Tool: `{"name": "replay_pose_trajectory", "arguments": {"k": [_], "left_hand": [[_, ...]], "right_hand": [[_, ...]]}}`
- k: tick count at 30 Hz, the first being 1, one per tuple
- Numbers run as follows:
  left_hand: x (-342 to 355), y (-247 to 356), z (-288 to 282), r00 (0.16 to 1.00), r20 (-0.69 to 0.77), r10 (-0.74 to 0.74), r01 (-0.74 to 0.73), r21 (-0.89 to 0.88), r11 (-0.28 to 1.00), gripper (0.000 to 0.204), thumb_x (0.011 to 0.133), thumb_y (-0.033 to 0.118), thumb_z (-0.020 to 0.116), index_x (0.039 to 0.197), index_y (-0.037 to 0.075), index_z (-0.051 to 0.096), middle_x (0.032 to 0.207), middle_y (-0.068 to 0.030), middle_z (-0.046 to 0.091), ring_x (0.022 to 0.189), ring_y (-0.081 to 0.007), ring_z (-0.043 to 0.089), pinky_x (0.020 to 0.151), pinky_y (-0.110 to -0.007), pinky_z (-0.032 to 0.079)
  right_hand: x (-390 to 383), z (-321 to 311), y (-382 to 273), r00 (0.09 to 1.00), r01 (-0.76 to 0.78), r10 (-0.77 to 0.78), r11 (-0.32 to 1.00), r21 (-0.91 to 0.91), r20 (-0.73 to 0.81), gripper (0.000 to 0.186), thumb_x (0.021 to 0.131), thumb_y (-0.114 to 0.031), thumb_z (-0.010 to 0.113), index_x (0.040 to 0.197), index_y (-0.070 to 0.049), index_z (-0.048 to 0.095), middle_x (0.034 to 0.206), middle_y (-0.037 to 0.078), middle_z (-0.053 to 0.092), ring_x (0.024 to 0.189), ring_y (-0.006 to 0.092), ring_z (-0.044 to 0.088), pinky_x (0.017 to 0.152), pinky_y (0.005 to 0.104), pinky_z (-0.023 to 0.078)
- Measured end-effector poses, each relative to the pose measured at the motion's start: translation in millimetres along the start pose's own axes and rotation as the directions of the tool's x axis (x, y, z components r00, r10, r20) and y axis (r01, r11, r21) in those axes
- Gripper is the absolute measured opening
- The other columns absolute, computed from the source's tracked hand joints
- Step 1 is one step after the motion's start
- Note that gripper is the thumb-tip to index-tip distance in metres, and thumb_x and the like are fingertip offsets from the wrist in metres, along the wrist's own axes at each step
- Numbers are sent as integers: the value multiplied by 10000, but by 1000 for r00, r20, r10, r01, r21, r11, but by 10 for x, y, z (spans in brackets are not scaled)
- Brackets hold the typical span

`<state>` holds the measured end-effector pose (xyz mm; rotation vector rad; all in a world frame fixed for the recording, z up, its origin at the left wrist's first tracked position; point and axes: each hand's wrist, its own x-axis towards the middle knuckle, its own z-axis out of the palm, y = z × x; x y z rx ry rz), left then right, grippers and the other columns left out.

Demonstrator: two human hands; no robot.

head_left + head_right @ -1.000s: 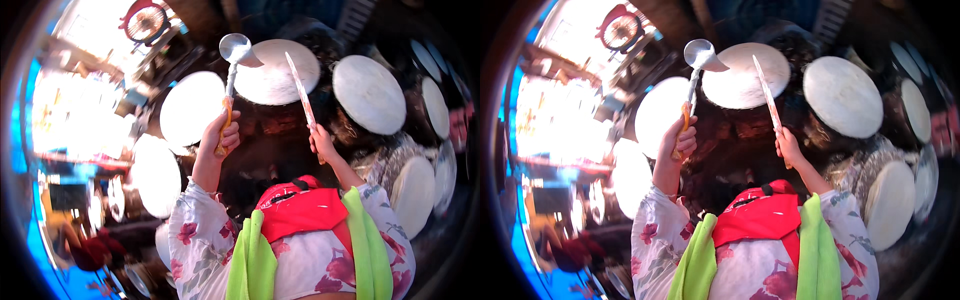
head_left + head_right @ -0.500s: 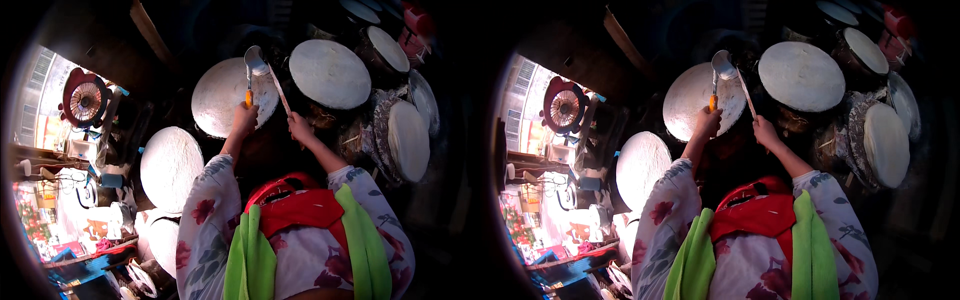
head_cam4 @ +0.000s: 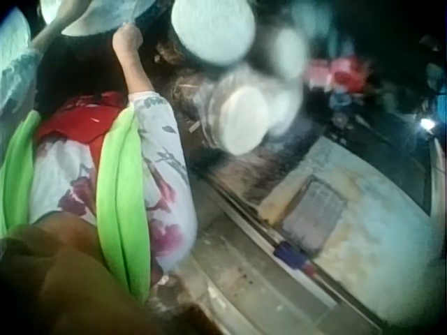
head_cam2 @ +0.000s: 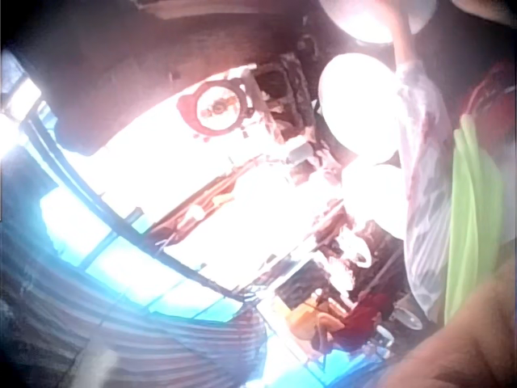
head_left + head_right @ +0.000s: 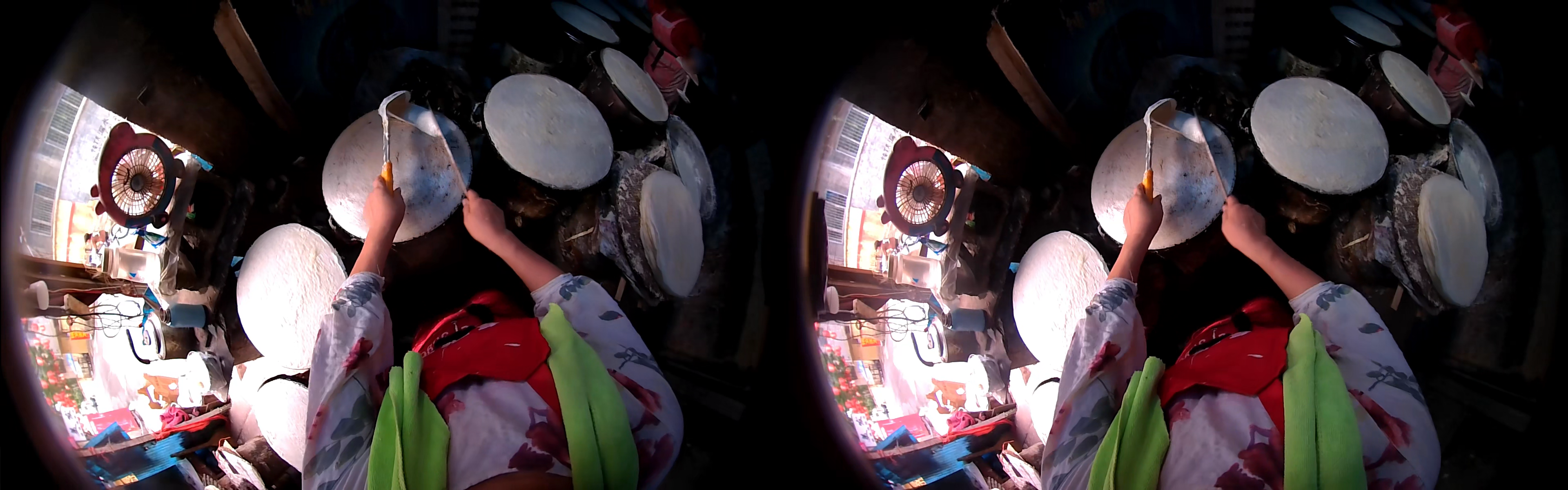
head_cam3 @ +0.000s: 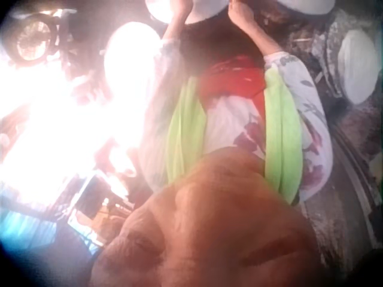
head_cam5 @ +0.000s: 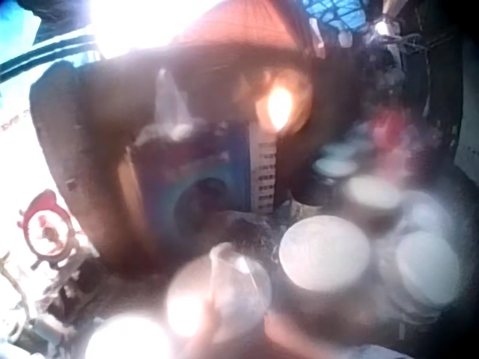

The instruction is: The person prepares thin flatbreads by pouring batter from a ladle onto multiple circular hot plates and spreading it into thin layers using a stick, then lifting and stacking the cooked bread.

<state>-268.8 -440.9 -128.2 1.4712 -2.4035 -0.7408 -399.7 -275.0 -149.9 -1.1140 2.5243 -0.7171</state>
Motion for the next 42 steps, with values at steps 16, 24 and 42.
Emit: {"name": "replay_pose_trajectory", "arguments": {"k": [16, 24, 42], "left_hand": [[-89, -140, -263, 961, -120, -250, 260, 69, 963, 514, 820, 279, 655, 1256, 64, 489, 996, -221, 662, 950, -391, 632, 805, -459, 495], [-369, -128, -274, 932, -176, -318, 330, 43, 943, 545, 808, 270, 672, 1274, 45, 499, 1007, -239, 655, 963, -398, 625, 823, -454, 491], [-1088, -225, -445, 911, -210, -356, 364, -3, 932, 509, 835, 289, 626, 1279, 76, 498, 967, -246, 656, 924, -416, 625, 791, -475, 491]], "right_hand": [[563, 33, -66, 926, 369, -364, 928, -48, 98, 214, 889, -164, 482, 1009, -2, 555, 702, 204, 645, 683, 369, 656, 615, 488, 513], [725, -79, 31, 876, 470, -433, 866, -171, 211, 357, 819, -102, 483, 1135, 53, 542, 767, 185, 680, 740, 327, 684, 632, 440, 535], [1136, -107, 68, 793, 608, -556, 744, -276, 249, 484, 763, -118, 551, 1202, 85, 544, 689, 143, 679, 631, 259, 683, 503, 382, 521]]}}
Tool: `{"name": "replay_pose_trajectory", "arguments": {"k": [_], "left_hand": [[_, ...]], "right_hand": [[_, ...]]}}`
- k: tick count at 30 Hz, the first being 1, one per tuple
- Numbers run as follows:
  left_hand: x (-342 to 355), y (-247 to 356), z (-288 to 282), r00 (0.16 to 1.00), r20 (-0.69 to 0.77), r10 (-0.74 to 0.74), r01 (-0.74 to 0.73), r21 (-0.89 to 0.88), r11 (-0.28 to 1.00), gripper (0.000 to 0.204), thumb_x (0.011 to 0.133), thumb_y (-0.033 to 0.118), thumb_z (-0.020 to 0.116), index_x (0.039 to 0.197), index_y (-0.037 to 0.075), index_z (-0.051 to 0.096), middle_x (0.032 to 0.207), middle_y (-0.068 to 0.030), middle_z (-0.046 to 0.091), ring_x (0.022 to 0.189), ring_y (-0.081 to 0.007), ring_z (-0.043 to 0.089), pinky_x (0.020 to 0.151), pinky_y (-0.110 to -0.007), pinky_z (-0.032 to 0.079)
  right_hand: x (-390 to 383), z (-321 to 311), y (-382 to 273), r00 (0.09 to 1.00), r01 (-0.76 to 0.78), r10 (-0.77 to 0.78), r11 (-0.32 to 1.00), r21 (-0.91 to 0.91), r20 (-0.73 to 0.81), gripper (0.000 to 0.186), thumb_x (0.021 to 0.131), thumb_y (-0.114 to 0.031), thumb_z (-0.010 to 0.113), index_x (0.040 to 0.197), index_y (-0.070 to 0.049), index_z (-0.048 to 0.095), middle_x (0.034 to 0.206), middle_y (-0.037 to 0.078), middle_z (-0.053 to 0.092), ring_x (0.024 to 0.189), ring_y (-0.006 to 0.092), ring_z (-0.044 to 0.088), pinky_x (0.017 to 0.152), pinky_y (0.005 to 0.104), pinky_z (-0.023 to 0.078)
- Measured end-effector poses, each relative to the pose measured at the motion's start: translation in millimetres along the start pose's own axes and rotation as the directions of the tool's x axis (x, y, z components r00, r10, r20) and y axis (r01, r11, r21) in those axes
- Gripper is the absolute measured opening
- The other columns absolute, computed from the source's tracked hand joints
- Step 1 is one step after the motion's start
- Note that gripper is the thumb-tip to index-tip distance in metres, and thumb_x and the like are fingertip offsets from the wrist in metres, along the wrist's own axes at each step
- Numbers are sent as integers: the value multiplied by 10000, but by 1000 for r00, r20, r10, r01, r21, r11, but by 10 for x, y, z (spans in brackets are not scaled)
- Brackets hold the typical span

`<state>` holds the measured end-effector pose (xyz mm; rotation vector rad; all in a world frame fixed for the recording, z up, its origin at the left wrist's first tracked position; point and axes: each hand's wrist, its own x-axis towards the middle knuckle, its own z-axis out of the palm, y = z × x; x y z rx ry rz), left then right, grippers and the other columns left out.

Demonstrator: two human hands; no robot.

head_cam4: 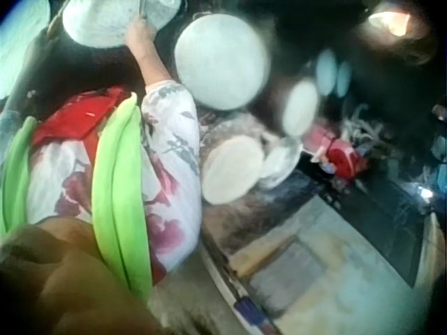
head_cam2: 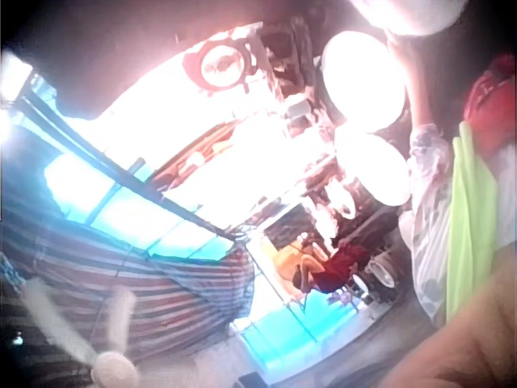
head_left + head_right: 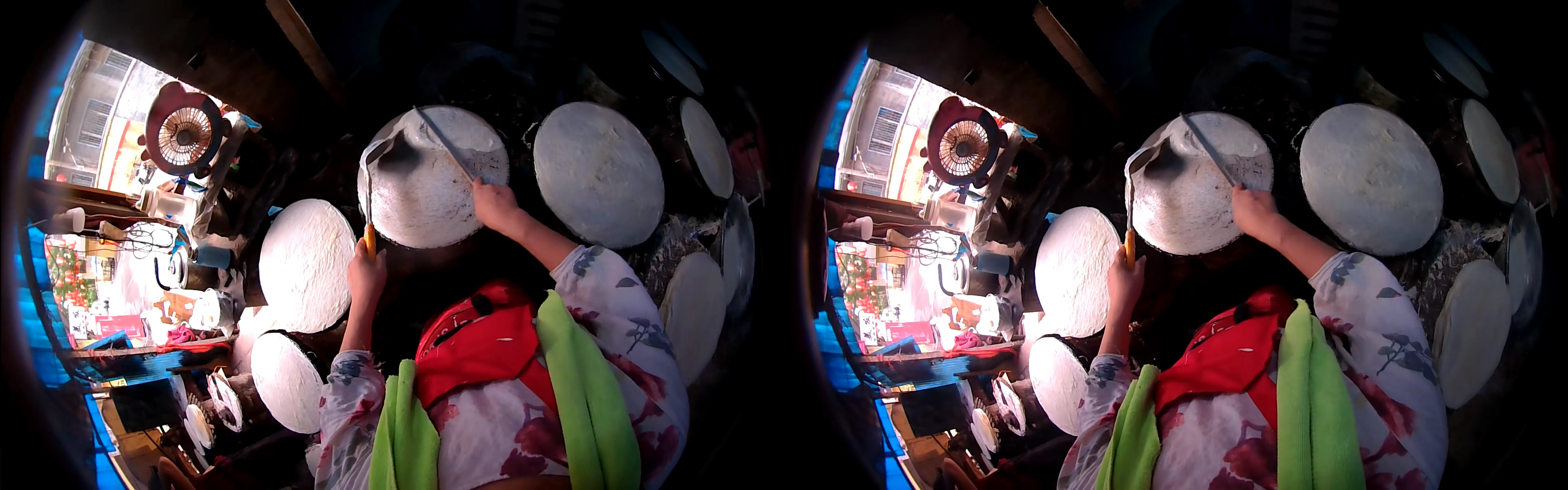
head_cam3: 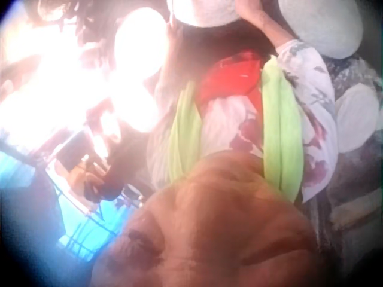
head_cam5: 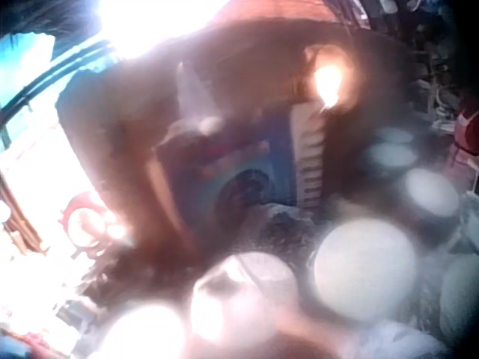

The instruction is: The person prepares thin flatbreads by pouring batter from a ladle onto multiple circular hot plates and spreading it into thin layers using a stick, then lifting and stacking the cooked bread.

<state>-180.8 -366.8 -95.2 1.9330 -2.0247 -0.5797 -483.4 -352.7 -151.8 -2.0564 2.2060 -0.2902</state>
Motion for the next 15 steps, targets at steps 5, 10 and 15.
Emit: {"name": "replay_pose_trajectory", "arguments": {"k": [5, 10, 15], "left_hand": [[-158, -149, -29, 1000, -19, -7, 7, -3, 1000, 506, 826, 278, 640, 1256, 48, 507, 942, -253, 652, 901, -421, 626, 769, -471, 495], [-352, -112, -156, 1000, 10, -22, 23, -128, 992, 491, 822, 254, 652, 1224, 8, 515, 902, -260, 647, 876, -425, 627, 735, -459, 488], [-567, -201, -202, 997, 36, -61, 66, -167, 984, 476, 823, 240, 662, 1213, 4, 524, 949, -256, 637, 898, -390, 633, 753, -424, 487]], "right_hand": [[172, -6, -119, 989, 148, -147, 989, 8, -21, 456, 764, -110, 544, 1180, 74, 557, 689, 157, 676, 611, 268, 681, 505, 392, 524], [334, 551, 365, 939, 283, -259, 955, 83, -227, 446, 748, -91, 557, 1161, 77, 555, 696, 166, 675, 661, 293, 688, 554, 391, 530], [224, -90, -29, 959, 240, -247, 969, 64, 139, 280, 811, -74, 477, 1060, 26, 556, 738, 193, 666, 728, 343, 675, 658, 449, 521]]}}
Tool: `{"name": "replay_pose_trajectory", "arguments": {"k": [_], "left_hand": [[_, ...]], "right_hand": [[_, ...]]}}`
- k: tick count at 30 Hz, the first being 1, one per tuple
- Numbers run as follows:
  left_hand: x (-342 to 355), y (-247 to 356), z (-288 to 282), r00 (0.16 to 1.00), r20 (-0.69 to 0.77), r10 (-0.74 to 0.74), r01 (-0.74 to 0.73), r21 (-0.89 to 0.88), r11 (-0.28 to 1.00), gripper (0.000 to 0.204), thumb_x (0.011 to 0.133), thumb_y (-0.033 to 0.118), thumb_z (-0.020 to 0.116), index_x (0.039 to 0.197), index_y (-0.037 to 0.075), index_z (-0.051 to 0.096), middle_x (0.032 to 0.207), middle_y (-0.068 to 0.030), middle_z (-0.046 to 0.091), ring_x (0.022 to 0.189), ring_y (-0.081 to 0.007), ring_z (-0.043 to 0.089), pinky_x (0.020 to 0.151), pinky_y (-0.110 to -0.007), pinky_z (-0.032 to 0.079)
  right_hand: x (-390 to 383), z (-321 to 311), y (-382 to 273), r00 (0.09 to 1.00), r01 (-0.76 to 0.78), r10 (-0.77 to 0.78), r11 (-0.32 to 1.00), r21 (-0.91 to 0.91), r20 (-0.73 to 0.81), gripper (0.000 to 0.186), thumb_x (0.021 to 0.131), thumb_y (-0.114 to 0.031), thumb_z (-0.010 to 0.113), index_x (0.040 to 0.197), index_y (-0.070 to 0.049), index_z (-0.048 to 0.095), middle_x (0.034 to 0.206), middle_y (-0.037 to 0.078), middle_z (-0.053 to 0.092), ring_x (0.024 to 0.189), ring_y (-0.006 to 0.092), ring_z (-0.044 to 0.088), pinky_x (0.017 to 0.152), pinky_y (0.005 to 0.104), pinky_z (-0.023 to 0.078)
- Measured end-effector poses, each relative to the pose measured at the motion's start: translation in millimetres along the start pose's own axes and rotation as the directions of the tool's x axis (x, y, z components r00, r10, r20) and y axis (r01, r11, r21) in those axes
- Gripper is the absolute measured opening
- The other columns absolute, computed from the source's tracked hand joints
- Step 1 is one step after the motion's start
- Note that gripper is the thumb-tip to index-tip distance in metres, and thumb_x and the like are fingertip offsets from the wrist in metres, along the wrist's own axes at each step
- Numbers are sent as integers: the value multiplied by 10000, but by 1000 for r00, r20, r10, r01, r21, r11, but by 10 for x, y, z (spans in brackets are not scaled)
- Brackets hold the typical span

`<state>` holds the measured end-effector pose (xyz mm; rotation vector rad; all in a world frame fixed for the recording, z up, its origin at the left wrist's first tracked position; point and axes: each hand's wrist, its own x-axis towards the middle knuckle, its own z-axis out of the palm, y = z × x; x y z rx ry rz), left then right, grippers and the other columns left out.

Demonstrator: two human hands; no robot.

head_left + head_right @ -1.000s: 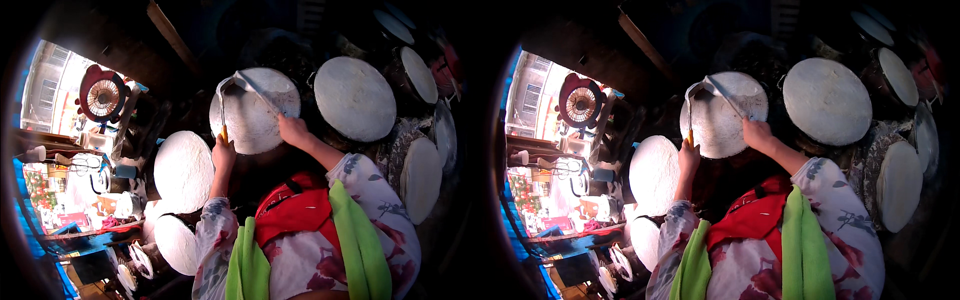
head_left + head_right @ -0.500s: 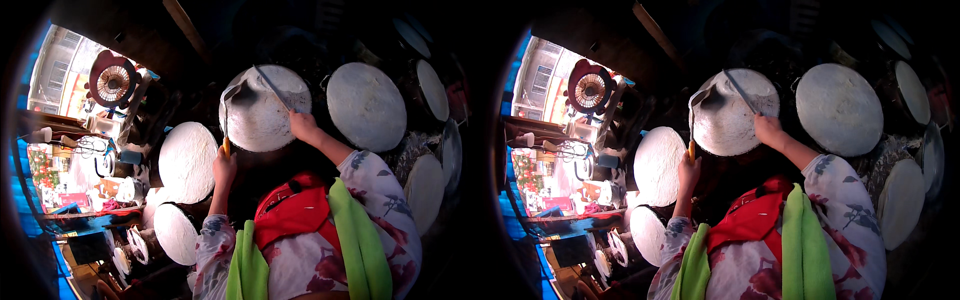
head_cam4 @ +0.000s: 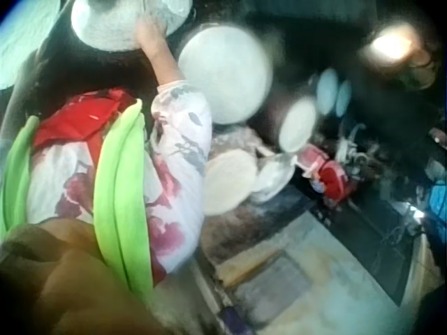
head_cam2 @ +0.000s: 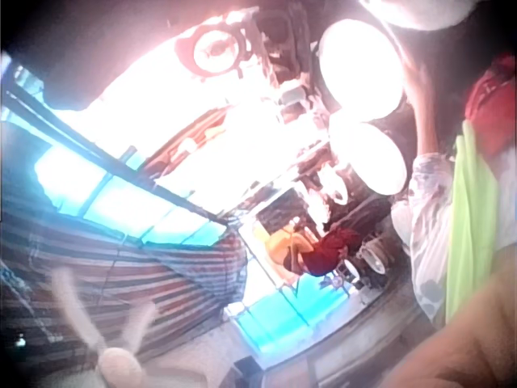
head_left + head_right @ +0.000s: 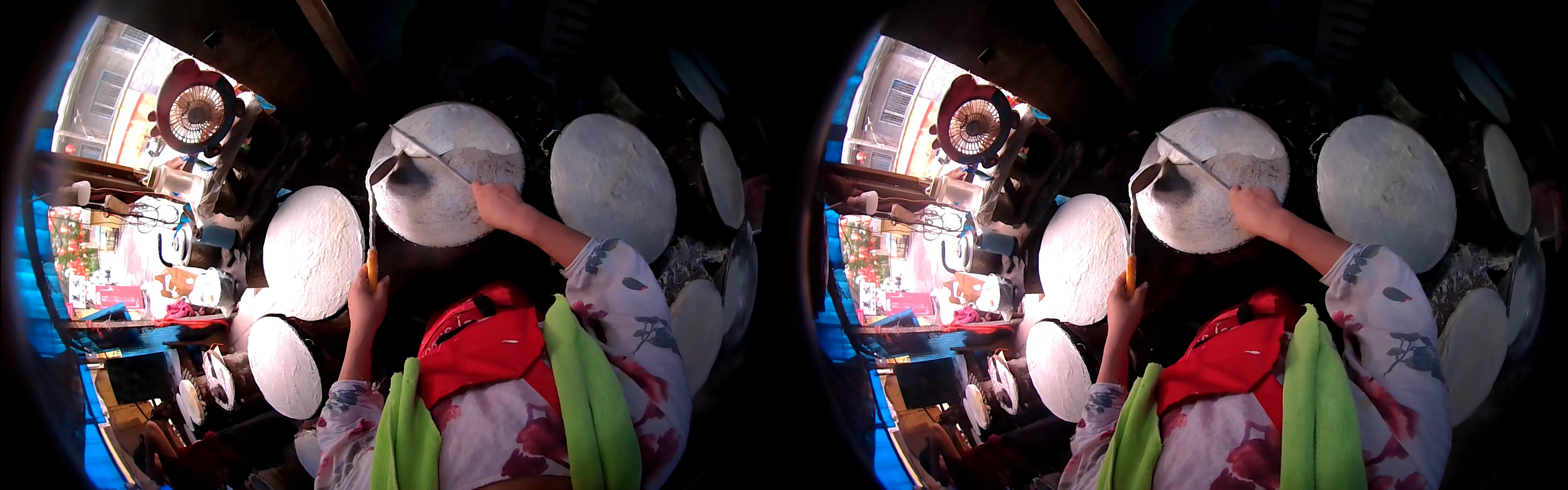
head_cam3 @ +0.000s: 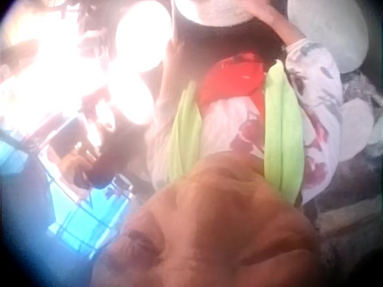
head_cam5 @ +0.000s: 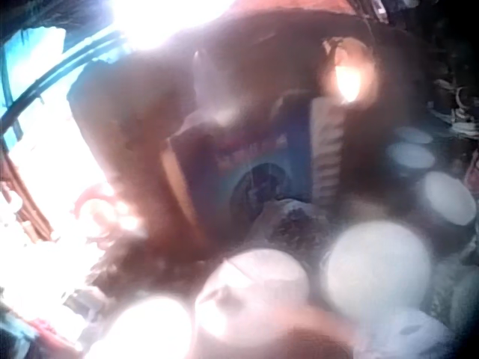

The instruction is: The person prepares thin flatbreads by pouring batter from a ladle onto multiple circular hot plates and spreading it into thin layers using a stick, then lifting and stacking the cooked bread.

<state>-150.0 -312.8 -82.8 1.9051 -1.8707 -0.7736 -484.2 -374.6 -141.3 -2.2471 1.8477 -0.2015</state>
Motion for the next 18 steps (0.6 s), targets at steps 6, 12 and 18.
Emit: {"name": "replay_pose_trajectory", "arguments": {"k": [6, 12, 18], "left_hand": [[-169, -68, -41, 994, 35, -107, 110, -106, 988, 484, 832, 231, 670, 1232, -1, 526, 1017, -214, 638, 933, -312, 637, 808, -372, 479], [-416, -221, -65, 970, 76, -229, 238, -137, 962, 503, 836, 224, 679, 1262, 13, 515, 960, -142, 647, 849, -209, 628, 768, -332, 485], [-510, 4, -111, 929, 175, -327, 371, -421, 828, 447, 865, 179, 663, 1260, 46, 502, 703, 6, 526, 511, -63, 480, 465, -222, 395]], "right_hand": [[227, 8, 320, 996, -9, -6, 986, -169, -92, 175, 751, -83, 572, 909, -9, 561, 700, 180, 663, 668, 299, 680, 567, 374, 528], [247, -71, 253, 993, 115, -115, 992, -58, 1, 162, 757, -72, 552, 906, -9, 555, 682, 159, 659, 645, 300, 676, 581, 421, 522], [405, -157, 407, 993, 116, -118, 980, -163, -8, 145, 761, -60, 542, 889, 6, 558, 712, 174, 662, 685, 330, 673, 613, 419, 524]]}}
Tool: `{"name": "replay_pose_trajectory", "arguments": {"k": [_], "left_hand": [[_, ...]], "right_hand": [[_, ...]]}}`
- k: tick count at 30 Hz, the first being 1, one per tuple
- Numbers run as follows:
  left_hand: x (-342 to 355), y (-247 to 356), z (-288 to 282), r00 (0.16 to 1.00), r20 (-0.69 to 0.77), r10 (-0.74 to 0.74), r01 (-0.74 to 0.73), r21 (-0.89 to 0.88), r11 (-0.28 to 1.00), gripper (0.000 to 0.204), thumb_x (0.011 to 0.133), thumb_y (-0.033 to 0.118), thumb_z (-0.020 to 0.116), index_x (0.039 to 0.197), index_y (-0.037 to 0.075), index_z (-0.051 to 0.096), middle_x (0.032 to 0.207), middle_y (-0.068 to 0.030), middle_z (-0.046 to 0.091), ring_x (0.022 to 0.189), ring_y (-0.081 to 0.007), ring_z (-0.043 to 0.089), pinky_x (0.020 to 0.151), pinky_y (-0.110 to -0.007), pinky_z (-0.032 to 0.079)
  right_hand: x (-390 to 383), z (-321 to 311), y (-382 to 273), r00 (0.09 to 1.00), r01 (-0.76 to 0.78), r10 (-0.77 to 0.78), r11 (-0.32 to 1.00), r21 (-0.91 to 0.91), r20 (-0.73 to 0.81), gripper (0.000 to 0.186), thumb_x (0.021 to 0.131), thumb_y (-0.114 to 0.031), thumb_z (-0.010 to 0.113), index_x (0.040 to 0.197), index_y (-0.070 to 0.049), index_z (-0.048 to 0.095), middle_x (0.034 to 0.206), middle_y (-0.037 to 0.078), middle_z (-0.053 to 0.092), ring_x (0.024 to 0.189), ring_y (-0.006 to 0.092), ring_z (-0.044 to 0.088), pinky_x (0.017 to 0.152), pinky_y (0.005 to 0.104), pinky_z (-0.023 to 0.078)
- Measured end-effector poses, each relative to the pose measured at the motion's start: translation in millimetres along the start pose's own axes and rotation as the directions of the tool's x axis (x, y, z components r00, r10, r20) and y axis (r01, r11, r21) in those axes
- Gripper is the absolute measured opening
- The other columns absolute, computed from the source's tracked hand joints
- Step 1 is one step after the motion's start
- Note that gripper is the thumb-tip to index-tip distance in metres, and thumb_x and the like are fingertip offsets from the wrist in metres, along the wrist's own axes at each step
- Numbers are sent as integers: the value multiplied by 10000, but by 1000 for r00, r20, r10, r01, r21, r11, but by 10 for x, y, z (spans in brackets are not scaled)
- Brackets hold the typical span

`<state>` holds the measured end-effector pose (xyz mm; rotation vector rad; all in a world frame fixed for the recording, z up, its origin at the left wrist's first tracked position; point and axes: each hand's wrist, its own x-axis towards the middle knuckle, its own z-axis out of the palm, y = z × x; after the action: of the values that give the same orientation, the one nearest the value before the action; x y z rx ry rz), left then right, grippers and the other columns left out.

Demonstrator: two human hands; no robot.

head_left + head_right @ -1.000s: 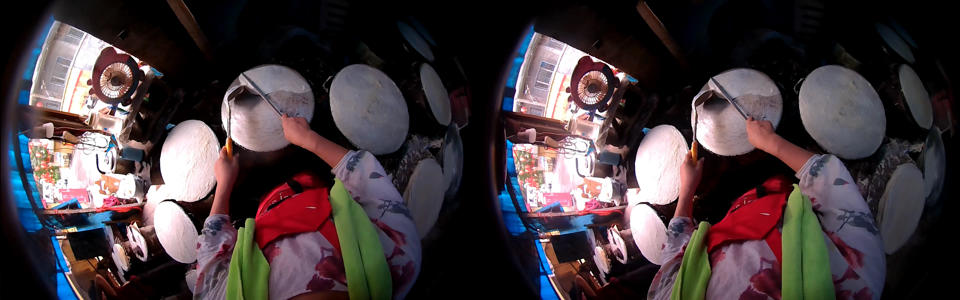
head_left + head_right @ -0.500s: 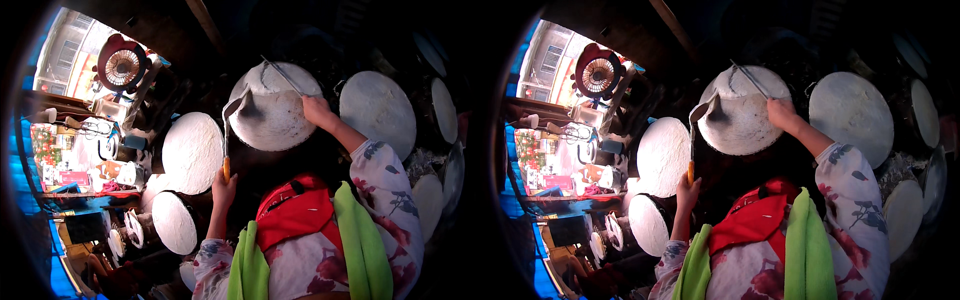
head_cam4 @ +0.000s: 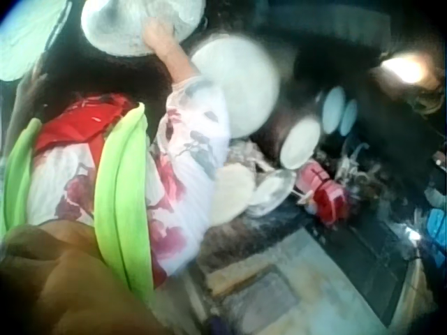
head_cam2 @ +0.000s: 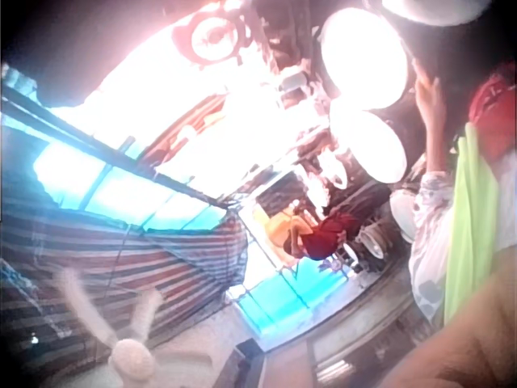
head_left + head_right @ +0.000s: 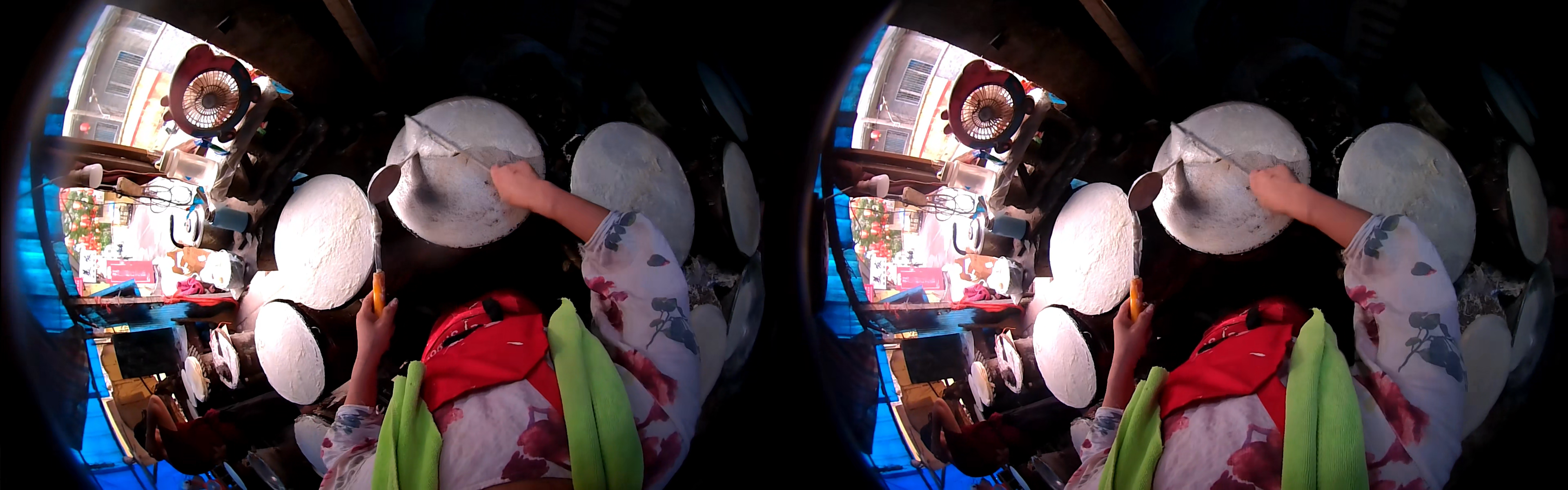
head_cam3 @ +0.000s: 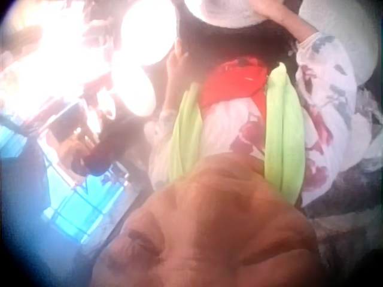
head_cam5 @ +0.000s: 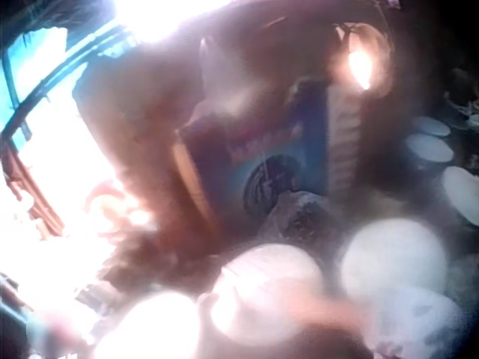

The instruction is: The person prepares thin flatbreads by pouring batter from a ladle onto multiple circular hot plates and spreading it into thin layers using a stick, then lifting and stacking the cooked bread.

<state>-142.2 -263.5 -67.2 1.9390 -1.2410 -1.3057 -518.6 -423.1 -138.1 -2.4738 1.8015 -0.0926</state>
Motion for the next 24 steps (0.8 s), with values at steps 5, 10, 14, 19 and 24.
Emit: {"name": "replay_pose_trajectory", "arguments": {"k": [5, 10, 14, 19, 24], "left_hand": [[-141, -73, 114, 978, -105, 181, -194, -126, 973, 411, 891, 132, 638, 1264, 57, 485, 690, 34, 493, 490, -32, 434, 431, -195, 350], [-76, 53, 196, 982, -67, 177, -188, -257, 948, 408, 898, 125, 626, 1272, 58, 478, 703, 34, 488, 491, -30, 425, 428, -190, 343], [-82, -38, 173, 983, -73, 169, -182, -240, 954, 398, 904, 112, 610, 1273, 57, 471, 697, 35, 482, 473, -34, 416, 421, -192, 342], [-133, -121, 226, 994, -61, 90, -105, -340, 934, 368, 912, 115, 594, 1255, 57, 476, 684, 35, 471, 449, -38, 404, 400, -197, 331], [-56, -24, 270, 1000, -19, 19, -26, -447, 894, 332, 920, 131, 590, 1225, 52, 484, 675, 33, 460, 439, -41, 398, 381, -199, 317]], "right_hand": [[-175, -144, -69, 996, 34, -42, 994, 105, 74, 115, 742, -63, 579, 835, -8, 618, 747, 180, 668, 721, 316, 679, 632, 391, 540], [243, -123, 195, 988, 79, -92, 991, 106, 126, 164, 775, -79, 545, 912, -11, 600, 729, 167, 667, 724, 341, 669, 607, 414, 523], [-169, -146, -147, 963, 161, -177, 983, 93, 205, 135, 775, -92, 558, 876, -33, 625, 779, 158, 674, 759, 318, 674, 667, 412, 531], [68, -191, 178, 990, 55, -73, 988, 147, 119, 150, 785, -78, 532, 892, -19, 618, 806, 181, 671, 782, 345, 667, 702, 426, 524], [435, -17, 203, 973, 145, -161, 984, 105, 166, 116, 813, -105, 518, 863, -17, 574, 738, 180, 652, 736, 366, 647, 652, 470, 499]]}}
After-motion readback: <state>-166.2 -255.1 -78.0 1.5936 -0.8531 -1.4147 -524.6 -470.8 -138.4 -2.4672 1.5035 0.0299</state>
